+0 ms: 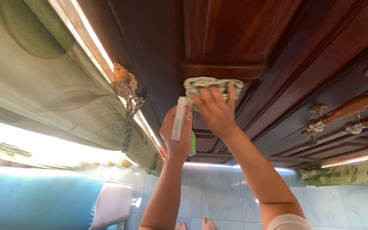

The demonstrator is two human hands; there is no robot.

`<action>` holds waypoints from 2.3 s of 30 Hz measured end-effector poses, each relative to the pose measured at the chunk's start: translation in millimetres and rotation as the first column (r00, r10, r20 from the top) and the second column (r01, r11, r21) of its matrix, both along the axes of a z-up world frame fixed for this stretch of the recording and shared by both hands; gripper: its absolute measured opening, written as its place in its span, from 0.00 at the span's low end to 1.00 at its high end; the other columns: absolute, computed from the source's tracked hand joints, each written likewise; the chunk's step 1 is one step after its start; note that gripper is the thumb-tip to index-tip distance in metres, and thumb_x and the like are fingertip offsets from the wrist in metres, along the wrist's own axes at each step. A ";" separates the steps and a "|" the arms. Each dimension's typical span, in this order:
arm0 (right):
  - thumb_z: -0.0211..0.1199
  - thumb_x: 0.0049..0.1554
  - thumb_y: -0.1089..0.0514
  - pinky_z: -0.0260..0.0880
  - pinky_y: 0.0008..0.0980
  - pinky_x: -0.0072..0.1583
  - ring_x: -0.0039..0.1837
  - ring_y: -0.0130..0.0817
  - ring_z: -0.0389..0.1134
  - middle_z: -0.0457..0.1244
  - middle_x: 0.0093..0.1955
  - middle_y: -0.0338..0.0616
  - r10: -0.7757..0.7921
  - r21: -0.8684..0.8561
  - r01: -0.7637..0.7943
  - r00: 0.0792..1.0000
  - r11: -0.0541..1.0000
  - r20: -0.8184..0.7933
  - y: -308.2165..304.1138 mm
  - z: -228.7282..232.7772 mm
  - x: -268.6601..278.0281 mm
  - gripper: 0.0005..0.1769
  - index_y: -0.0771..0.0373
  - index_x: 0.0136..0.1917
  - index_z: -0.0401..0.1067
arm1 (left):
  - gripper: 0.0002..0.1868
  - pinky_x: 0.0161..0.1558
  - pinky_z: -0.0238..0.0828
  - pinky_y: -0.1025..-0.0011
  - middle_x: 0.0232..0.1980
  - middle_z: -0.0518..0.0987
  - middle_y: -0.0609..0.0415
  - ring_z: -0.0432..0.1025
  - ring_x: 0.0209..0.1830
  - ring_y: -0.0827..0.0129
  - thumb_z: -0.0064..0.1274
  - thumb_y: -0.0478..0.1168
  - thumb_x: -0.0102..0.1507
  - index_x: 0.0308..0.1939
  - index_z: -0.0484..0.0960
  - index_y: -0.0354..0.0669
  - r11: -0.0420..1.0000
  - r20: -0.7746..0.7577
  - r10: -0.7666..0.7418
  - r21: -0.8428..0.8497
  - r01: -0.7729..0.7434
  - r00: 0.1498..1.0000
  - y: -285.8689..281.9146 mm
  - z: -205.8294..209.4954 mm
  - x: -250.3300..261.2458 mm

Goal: The person sprays a cleaning solution onto a wooden door and wipes the surface with a cloth. They systematically clean the door panels and the area around the handles.

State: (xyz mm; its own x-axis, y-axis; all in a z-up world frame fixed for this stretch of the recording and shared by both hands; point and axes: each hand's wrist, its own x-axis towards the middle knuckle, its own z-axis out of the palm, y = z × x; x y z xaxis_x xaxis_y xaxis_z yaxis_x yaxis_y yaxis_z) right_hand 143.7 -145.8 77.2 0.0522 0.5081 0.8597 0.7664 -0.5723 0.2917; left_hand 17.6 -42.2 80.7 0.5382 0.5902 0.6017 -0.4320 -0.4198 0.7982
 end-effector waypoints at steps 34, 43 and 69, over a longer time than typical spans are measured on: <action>0.51 0.70 0.62 0.31 0.70 0.81 0.83 0.59 0.45 0.58 0.76 0.54 -0.137 0.192 0.133 0.991 0.972 0.008 -17.1 2.5 32.0 0.18 0.59 0.67 0.77 | 0.16 0.47 0.75 0.73 0.48 0.84 0.49 0.78 0.43 0.71 0.53 0.39 0.69 0.57 0.79 0.32 1.000 -0.082 0.002 -0.030 -0.005 0.997 6.5 24.1 -11.4; 0.53 0.69 0.56 0.29 0.59 0.83 0.85 0.40 0.47 0.57 0.80 0.36 0.041 -0.057 -0.042 0.999 0.997 -0.009 20.0 2.3 15.8 0.20 0.48 0.71 0.76 | 0.16 0.44 0.74 0.74 0.46 0.84 0.50 0.76 0.40 0.73 0.52 0.38 0.69 0.58 0.79 0.32 0.997 -0.048 -0.026 -0.073 0.022 0.999 5.0 28.9 -9.9; 0.62 0.59 0.55 0.57 0.53 0.75 0.77 0.31 0.58 0.63 0.72 0.36 0.136 -0.431 -0.163 0.986 0.887 -0.092 -11.2 -218.2 20.8 0.20 0.56 0.65 0.75 | 0.14 0.47 0.76 0.67 0.47 0.83 0.44 0.80 0.44 0.59 0.56 0.34 0.66 0.53 0.80 0.30 0.994 0.001 -0.035 0.100 0.035 0.999 20.7 -93.4 -10.3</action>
State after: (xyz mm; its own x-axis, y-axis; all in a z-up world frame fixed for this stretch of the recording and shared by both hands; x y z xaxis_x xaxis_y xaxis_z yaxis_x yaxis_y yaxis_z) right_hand 164.5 -157.1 -141.1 -0.0116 0.8365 0.5479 0.8559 -0.2750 0.4380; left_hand 7.4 -21.5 -12.7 0.5557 0.5077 0.6584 -0.4503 -0.4820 0.7516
